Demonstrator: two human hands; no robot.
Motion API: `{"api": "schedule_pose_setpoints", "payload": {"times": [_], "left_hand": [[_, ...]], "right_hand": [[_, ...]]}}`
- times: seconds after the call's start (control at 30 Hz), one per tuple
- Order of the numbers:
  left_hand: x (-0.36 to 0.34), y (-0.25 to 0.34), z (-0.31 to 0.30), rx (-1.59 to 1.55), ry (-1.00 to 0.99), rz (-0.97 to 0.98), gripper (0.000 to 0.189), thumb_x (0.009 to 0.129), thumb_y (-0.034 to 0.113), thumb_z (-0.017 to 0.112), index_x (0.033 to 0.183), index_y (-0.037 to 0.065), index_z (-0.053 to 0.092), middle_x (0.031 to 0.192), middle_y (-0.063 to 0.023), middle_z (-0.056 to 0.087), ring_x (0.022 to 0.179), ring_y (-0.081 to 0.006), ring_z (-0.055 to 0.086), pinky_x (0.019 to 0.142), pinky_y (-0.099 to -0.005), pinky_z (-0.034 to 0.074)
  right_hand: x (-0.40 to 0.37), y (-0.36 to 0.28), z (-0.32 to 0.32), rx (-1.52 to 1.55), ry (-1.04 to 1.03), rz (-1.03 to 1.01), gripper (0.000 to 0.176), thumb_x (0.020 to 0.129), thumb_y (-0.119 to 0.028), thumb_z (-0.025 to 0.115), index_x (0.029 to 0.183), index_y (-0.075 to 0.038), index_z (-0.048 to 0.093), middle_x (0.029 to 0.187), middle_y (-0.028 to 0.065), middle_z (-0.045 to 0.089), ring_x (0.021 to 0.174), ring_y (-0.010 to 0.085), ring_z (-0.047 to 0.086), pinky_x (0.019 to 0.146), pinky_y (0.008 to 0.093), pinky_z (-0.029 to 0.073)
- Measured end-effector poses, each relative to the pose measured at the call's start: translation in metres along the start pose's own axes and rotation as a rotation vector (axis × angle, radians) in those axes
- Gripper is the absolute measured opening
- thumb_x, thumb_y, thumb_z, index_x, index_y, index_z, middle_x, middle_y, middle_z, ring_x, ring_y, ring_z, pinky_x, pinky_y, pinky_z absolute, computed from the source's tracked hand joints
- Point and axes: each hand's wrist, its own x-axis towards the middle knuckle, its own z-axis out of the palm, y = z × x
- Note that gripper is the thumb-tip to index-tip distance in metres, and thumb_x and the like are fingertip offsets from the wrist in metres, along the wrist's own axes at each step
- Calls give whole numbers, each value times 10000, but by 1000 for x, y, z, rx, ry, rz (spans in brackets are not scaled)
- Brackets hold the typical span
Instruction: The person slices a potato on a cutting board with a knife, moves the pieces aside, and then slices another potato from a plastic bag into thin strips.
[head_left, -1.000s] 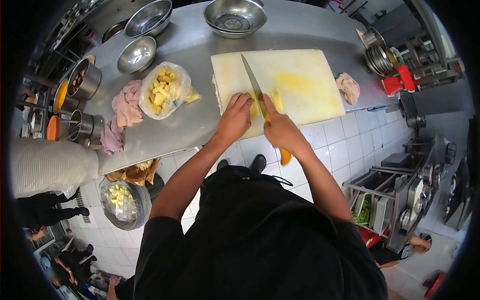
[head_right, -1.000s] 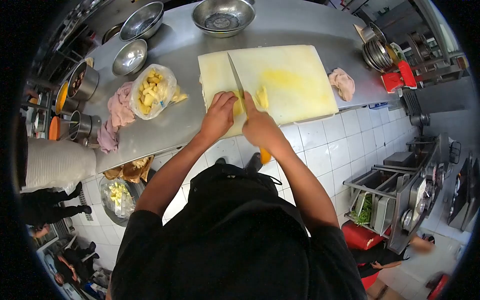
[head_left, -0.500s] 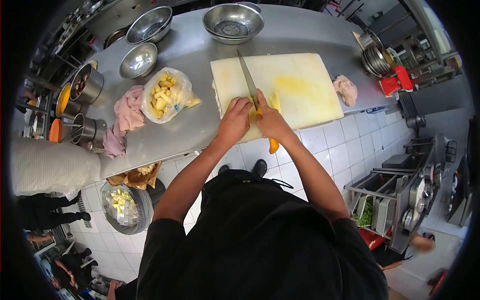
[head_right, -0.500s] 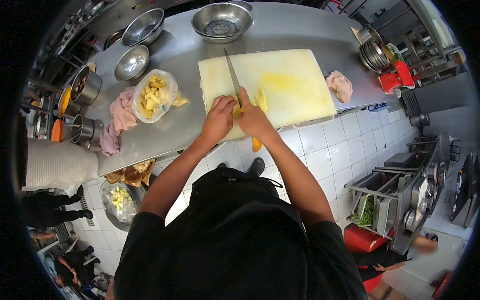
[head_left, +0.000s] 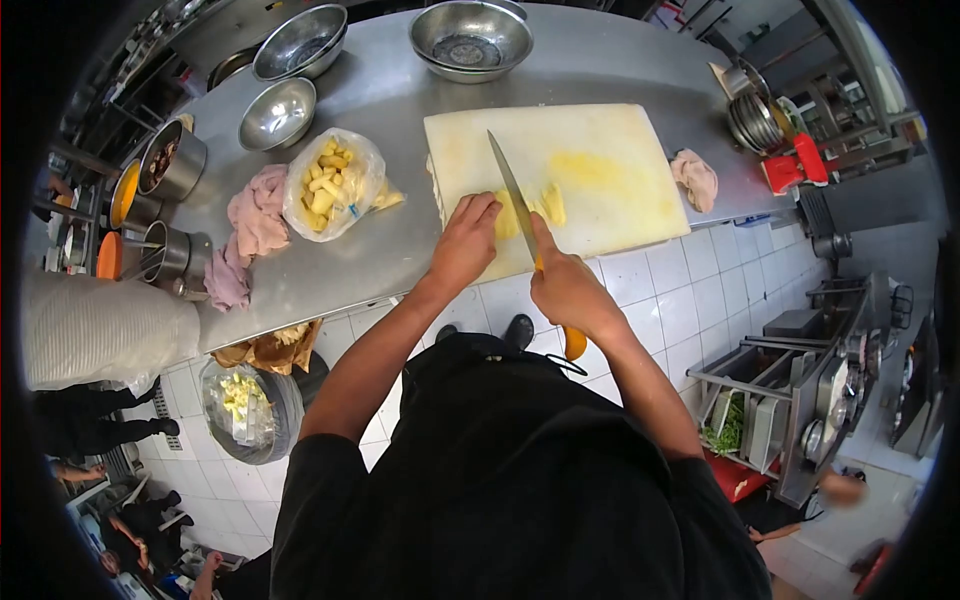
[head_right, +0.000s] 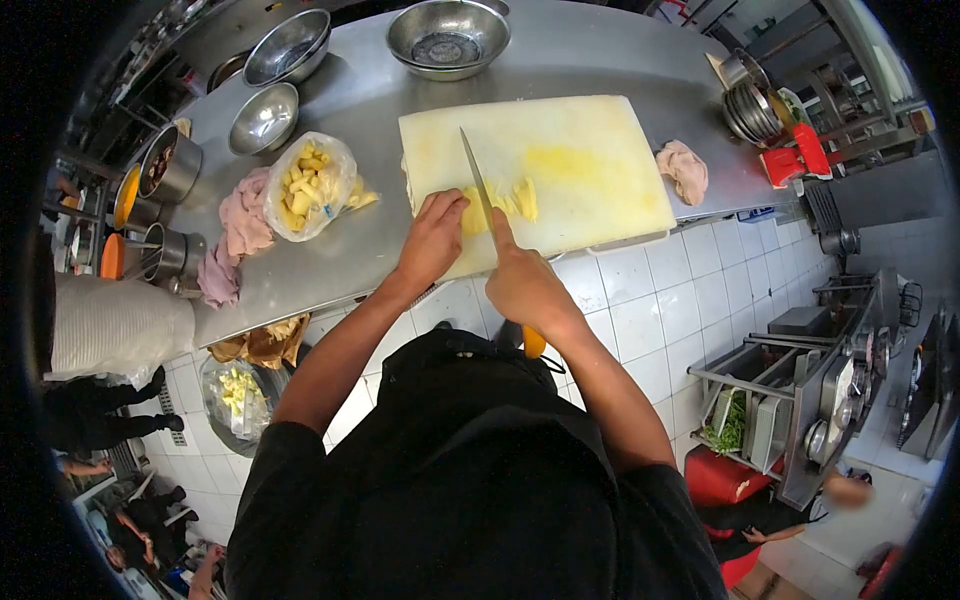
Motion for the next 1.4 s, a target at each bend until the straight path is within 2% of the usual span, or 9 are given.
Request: {"api": "schedule_pose_setpoints", "payload": {"times": [0.13, 0.53, 0.73, 0.83, 0.93, 1.07, 1.27, 1.3, 1.4], "left_hand": [[0, 1, 1, 69, -35, 26, 341, 839, -48, 618, 1176, -78, 663, 1259, -175, 614, 1175, -353, 577, 1039, -417, 496], [-1, 2, 1, 82, -75, 12, 345, 859, -30, 615, 1197, -84, 657, 1264, -189, 602, 1182, -352, 567, 1049, -420, 486], [2, 2, 2, 39, -35, 16, 338, 854, -40, 626, 1187, -87, 659, 1260, -188, 601, 1175, -352, 571, 1045, -425, 489], [-1, 1, 2, 38, -28, 6, 338, 852, -42, 627, 1186, -83, 660, 1269, -186, 601, 1175, -353, 573, 1047, -423, 488], [2, 3, 0, 31, -30, 0, 336, 854, -39, 625, 1186, -79, 661, 1276, -185, 602, 1173, -353, 575, 1046, -421, 489], [2, 3, 1, 23, -20, -16, 329, 856, -33, 626, 1180, -77, 664, 1269, -183, 607, 1172, -348, 575, 1039, -423, 493], [4, 3, 0, 2, -31, -28, 310, 856, -44, 626, 1161, -74, 672, 1240, -178, 615, 1149, -352, 586, 1013, -426, 506], [3, 3, 0, 1, -24, -16, 308, 854, -48, 626, 1158, -75, 672, 1238, -177, 615, 1146, -352, 587, 1012, -425, 506], [3, 1, 2, 2, 3, 3, 306, 850, -58, 626, 1151, -78, 674, 1234, -176, 615, 1144, -351, 589, 1013, -425, 507]], "right_hand": [[-3, -1, 7, -6, 31, -19, 828, 879, -21, 488, 1641, -6, 164, 964, 396, 686, 979, 539, 676, 945, 561, 510], [79, 25, 27, 27, 189, -195, 846, 920, -30, 498, 1665, -106, 107, 839, 317, 700, 735, 481, 685, 759, 539, 557], [46, -4, -10, 100, -20, 10, 829, 927, -48, 487, 1668, -107, 120, 799, 263, 708, 548, 323, 680, 653, 444, 574], [20, 0, -7, 22, -6, 1, 817, 932, -54, 493, 1665, -101, 137, 851, 309, 704, 683, 404, 709, 743, 489, 568], [0, -7, -3, -57, 9, 10, 833, 884, -21, 510, 1642, -19, 163, 962, 391, 686, 998, 535, 669, 958, 567, 497], [19, 11, 26, -21, 69, -15, 828, 928, -31, 511, 1661, -101, 132, 932, 369, 685, 914, 540, 658, 881, 593, 496], [97, 29, 21, 74, 123, -131, 841, 935, -34, 477, 1674, -148, 93, 858, 280, 715, 632, 391, 700, 717, 487, 590], [100, 30, 16, 53, 114, -126, 847, 929, -40, 470, 1677, -153, 90, 841, 250, 716, 544, 317, 677, 663, 417, 604], [67, -1, -13, 188, -3, -12, 832, 921, -41, 465, 1672, -128, 116, 829, 255, 713, 517, 326, 656, 645, 422, 597]]}}
